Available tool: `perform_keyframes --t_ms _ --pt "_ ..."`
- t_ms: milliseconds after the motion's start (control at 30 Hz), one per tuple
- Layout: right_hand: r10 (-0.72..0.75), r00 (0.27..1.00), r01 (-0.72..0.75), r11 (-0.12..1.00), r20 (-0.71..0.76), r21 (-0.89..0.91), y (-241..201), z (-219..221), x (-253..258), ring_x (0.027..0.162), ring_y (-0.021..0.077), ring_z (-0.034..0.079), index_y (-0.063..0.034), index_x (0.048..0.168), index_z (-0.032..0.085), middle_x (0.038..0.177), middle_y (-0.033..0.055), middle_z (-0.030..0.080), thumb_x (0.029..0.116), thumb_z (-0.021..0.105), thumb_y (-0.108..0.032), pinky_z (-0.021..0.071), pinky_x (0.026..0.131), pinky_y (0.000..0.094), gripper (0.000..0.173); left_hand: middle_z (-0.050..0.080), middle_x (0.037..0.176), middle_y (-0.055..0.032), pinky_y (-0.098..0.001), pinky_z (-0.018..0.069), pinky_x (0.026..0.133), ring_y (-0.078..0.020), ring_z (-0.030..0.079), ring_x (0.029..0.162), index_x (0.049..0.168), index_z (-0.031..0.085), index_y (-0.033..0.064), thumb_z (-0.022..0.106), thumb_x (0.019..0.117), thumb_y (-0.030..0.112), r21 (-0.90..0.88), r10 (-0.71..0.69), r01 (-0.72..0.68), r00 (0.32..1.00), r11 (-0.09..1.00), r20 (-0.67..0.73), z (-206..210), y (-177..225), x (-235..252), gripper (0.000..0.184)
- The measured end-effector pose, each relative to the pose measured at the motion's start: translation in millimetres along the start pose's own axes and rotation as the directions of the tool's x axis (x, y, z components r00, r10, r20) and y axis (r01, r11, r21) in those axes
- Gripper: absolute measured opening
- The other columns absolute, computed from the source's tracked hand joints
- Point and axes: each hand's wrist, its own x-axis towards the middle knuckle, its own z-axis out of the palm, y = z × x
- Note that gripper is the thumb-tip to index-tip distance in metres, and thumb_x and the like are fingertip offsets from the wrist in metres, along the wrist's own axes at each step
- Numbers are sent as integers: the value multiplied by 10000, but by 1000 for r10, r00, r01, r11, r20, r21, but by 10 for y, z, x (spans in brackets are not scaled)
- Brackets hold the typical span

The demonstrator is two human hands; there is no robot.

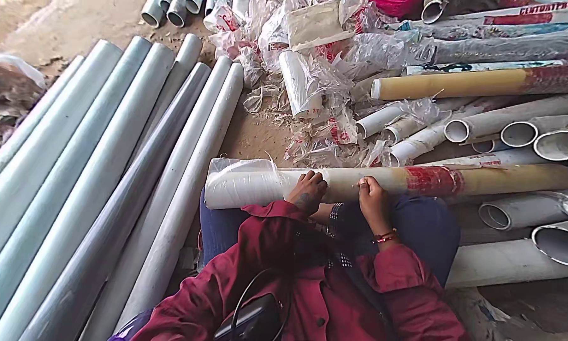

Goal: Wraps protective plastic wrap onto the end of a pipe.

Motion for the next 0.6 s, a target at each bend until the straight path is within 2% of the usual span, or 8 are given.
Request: perform_keyframes --t_ms 67,167,267,300,400,433,500,600 --pt "12 1000 -12 1000 -2 0 -21 8 17 793 344 660 68 1066 693 839 205 684 1077 441 -122 494 755 534 316 710 988 -247 -611 426 935 -436 653 1030 959 735 -76 626 975 103 -160 249 -253 967 954 -47 146 2 -82 210" --pt "18 1000 -18 1000 -11 -21 -47 24 18 855 361 686 68 1071 693 880 219 703 1076 444 -129 501 790 552 318 709 939 -227 -599 477 880 -425 678 964 928 730 -49 663 956 129 -210 336 -356 933 910 -129 378 194 -204 193" --pt "-21 999 20 1000 -40 -8 -12 70 -23 803 353 677 70 1051 690 844 213 691 1072 448 -133 502 745 543 316 707 954 -232 -515 545 870 -409 692 953 950 702 -55 651 955 100 -69 188 -230 906 971 -380 251 246 -224 163" --pt "-38 999 37 999 -34 -27 -7 74 -69 781 349 677 63 1046 690 824 204 688 1072 449 -141 503 724 535 316 710 1054 -250 -522 534 945 -423 683 1053 1053 704 -67 648 964 105 -10 97 -109 915 994 -391 198 287 -235 202" --pt "-135 990 137 989 47 -50 -151 92 -181 737 339 678 46 1055 702 783 184 684 1069 451 -152 514 675 521 321 596 1428 -239 -584 311 1180 -399 510 1401 1377 602 -53 629 1000 183 262 -153 236 941 936 -301 174 289 -256 445" --pt "-171 983 175 983 74 -56 -223 115 -227 735 351 686 44 1051 707 777 188 687 1067 451 -156 519 667 529 325 593 1447 -211 -599 304 1183 -386 512 1404 1372 617 -38 627 979 91 290 -154 248 937 924 -313 218 204 -284 414" --pt "-192 972 206 973 132 -101 -364 144 -306 751 379 701 33 1054 710 783 196 696 1068 444 -169 520 666 548 334 690 1329 -163 -573 430 1105 -363 631 1284 1238 728 2 643 857 -95 315 42 125 879 941 -476 373 -62 -337 403" --pt "-167 967 203 960 191 -191 -493 185 -383 787 405 717 29 1075 710 800 214 709 1068 443 -168 520 673 563 332 726 1289 -83 -514 465 1076 -307 660 1255 1198 767 70 588 854 -106 330 214 -9 778 944 -590 556 -322 -362 426"
